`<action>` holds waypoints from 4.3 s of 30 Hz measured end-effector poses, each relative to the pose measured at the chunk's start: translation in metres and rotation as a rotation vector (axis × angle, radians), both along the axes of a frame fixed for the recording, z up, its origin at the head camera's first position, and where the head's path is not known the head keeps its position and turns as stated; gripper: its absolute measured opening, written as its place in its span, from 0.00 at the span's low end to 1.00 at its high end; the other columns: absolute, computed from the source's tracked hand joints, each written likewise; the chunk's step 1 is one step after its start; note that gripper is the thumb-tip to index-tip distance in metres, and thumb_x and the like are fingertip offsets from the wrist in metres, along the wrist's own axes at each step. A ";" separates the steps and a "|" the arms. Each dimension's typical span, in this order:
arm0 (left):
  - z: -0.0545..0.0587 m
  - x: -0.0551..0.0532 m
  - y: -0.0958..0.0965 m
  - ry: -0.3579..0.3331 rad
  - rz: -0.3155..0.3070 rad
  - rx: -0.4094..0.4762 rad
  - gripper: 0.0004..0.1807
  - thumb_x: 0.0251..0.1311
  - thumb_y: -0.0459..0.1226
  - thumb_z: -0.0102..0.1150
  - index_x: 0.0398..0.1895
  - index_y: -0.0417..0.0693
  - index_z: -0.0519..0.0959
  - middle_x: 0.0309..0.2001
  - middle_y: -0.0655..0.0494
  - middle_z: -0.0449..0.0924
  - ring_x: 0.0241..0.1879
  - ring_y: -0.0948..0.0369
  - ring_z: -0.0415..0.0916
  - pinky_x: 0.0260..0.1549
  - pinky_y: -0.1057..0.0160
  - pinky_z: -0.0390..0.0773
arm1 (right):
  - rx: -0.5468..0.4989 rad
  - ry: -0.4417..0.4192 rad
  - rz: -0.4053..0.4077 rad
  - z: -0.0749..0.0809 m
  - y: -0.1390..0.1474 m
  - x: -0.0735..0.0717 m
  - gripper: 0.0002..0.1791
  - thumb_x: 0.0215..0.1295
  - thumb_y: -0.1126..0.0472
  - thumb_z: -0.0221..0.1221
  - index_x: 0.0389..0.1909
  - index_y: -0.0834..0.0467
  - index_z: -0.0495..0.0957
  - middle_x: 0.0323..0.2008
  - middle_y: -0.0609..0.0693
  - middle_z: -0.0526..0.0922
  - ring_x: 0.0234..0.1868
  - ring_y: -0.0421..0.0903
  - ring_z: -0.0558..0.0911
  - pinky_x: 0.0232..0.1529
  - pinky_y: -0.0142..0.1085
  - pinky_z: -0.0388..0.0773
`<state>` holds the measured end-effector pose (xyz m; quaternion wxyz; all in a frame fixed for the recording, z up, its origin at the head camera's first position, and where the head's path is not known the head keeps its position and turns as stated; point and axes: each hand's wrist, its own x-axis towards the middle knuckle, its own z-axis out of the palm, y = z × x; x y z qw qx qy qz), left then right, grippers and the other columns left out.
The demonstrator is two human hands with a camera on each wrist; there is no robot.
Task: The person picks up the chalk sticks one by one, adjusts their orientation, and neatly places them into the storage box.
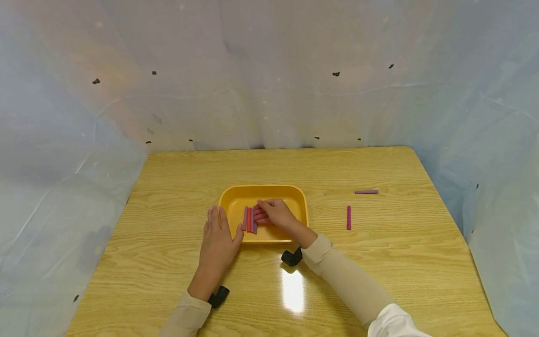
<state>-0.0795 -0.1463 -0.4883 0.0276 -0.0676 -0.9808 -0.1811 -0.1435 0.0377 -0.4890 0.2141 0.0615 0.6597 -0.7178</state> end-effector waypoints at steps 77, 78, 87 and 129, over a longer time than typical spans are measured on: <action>0.001 0.002 -0.004 0.018 -0.009 0.003 0.44 0.65 0.54 0.44 0.70 0.30 0.46 0.70 0.33 0.41 0.70 0.44 0.36 0.63 0.43 0.48 | 0.926 0.104 -0.029 0.009 0.226 0.065 0.23 0.68 0.46 0.50 0.35 0.65 0.77 0.23 0.53 0.78 0.22 0.45 0.74 0.23 0.35 0.70; 0.001 0.002 -0.004 0.020 -0.008 0.005 0.43 0.65 0.54 0.44 0.70 0.30 0.46 0.70 0.33 0.41 0.70 0.44 0.37 0.63 0.43 0.48 | 0.939 0.108 -0.020 0.008 0.225 0.064 0.23 0.68 0.46 0.50 0.35 0.65 0.77 0.22 0.51 0.77 0.22 0.44 0.73 0.23 0.35 0.69; 0.002 0.002 -0.004 0.032 -0.007 0.006 0.43 0.64 0.53 0.46 0.70 0.30 0.47 0.70 0.32 0.42 0.70 0.44 0.38 0.63 0.42 0.49 | 0.995 0.121 0.025 0.010 0.218 0.060 0.21 0.67 0.46 0.52 0.24 0.61 0.72 0.15 0.48 0.69 0.17 0.44 0.66 0.20 0.35 0.62; 0.003 0.003 -0.004 0.015 -0.012 0.002 0.44 0.65 0.55 0.43 0.70 0.31 0.45 0.70 0.33 0.41 0.70 0.44 0.37 0.62 0.41 0.48 | 0.553 0.200 -0.083 -0.004 0.209 0.056 0.25 0.69 0.46 0.49 0.42 0.67 0.76 0.38 0.57 0.78 0.35 0.47 0.81 0.35 0.38 0.80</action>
